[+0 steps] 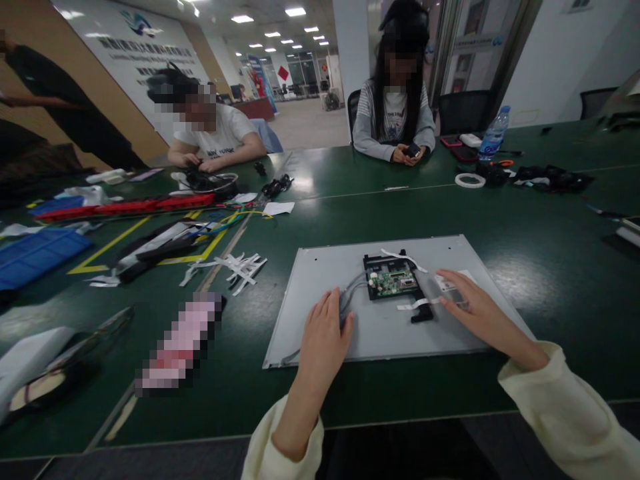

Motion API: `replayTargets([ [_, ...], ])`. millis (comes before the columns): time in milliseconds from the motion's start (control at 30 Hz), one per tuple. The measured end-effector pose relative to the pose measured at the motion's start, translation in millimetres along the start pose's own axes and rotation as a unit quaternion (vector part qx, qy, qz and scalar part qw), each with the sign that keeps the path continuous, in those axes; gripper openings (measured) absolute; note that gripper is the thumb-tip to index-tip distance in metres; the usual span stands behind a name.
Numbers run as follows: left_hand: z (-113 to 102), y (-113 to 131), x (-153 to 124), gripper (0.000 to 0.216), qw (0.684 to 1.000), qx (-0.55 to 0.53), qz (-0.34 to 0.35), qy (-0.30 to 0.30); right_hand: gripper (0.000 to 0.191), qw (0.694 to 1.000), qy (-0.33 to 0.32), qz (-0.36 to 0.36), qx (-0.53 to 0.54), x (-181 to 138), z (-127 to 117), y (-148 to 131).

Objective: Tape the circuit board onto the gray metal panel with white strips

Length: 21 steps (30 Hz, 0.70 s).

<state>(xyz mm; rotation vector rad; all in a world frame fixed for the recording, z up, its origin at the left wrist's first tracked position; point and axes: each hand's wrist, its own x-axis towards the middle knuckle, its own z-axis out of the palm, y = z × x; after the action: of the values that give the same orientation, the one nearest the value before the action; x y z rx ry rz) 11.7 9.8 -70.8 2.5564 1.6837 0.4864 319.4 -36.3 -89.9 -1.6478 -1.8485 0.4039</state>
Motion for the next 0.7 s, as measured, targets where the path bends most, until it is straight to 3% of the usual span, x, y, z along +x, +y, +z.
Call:
replayTargets([
  [100,1.3,0.2,-0.3,0.046,1.000,0.006,0.000,-0.001,0.050,1.000,-0.016,0.018,-0.005,20.6,-24.4,22.5],
  [200,3.2,0.5,-0.5,0.047,1.000,0.017,0.000,0.000,0.046,0.998,-0.030,0.059,0.016,62.1,-57.8,69.2],
  [367,6.3,-0.1,-1.0,0.049,1.000,0.028,0.003,-0.003,0.041,0.983,0.052,0.164,-0.065,135.0,-99.0,152.3],
  [467,6.3,-0.8,-1.6,0.049,1.000,0.028,0.001,0.000,0.045,0.974,0.079,0.180,-0.113,156.6,-102.9,178.1],
  [700,6.0,-3.4,-1.6,0.051,0.999,0.037,-0.006,-0.005,0.054,0.968,0.097,0.158,-0.170,181.5,-81.5,204.5],
])
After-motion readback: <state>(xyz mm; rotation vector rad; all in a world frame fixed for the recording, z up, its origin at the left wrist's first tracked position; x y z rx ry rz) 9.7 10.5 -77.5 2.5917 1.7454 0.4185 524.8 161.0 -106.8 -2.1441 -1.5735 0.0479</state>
